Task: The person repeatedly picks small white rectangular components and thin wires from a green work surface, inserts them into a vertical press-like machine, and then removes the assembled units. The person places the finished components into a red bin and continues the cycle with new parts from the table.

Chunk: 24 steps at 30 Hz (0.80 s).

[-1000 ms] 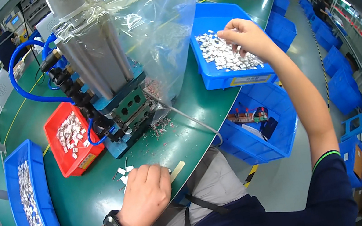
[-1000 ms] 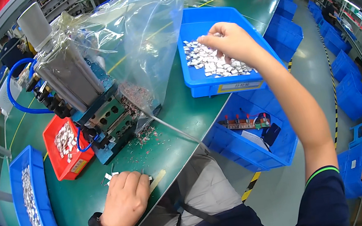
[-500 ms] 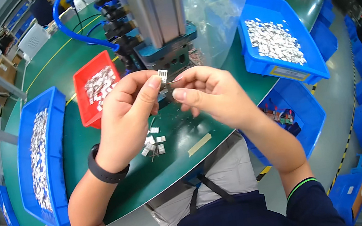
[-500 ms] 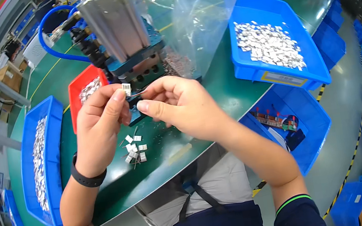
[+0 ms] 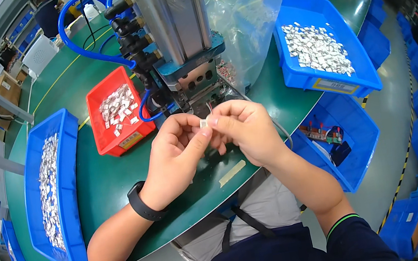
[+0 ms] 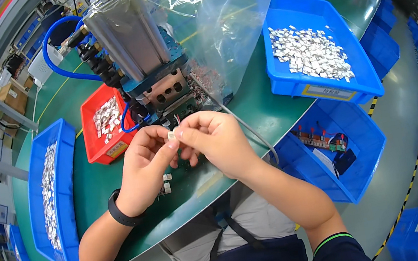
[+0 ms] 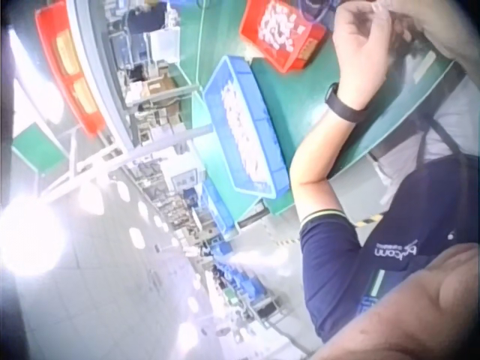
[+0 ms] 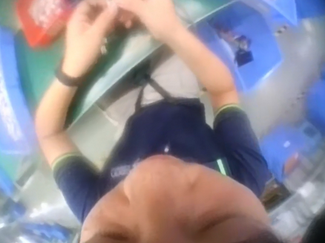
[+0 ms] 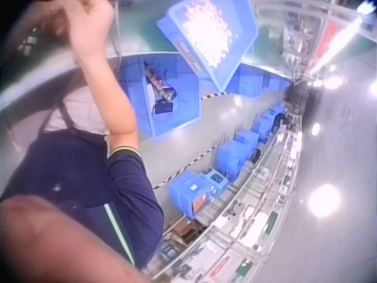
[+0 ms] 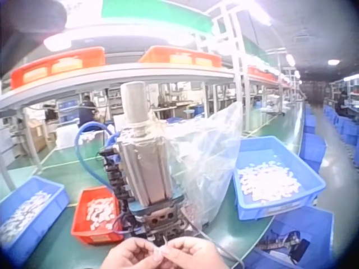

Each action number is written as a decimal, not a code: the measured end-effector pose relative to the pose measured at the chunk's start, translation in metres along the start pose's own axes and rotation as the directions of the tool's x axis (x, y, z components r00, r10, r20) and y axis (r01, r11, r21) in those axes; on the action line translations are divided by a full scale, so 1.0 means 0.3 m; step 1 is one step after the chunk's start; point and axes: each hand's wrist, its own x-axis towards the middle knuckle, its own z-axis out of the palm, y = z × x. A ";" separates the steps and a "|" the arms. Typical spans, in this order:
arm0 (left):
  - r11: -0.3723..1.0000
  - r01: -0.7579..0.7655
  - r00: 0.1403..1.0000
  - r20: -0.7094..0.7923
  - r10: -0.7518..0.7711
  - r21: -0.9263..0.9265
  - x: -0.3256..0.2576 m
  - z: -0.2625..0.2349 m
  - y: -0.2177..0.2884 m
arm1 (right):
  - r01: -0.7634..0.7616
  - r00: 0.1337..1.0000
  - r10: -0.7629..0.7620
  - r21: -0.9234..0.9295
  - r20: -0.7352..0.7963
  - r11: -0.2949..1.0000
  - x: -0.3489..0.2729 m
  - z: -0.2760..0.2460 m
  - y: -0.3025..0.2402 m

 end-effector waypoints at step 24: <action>0.399 -0.568 0.812 0.411 0.414 0.720 -0.078 -0.097 -0.008 | -0.178 0.981 0.156 -0.229 -0.113 0.957 0.059 -0.017 -0.072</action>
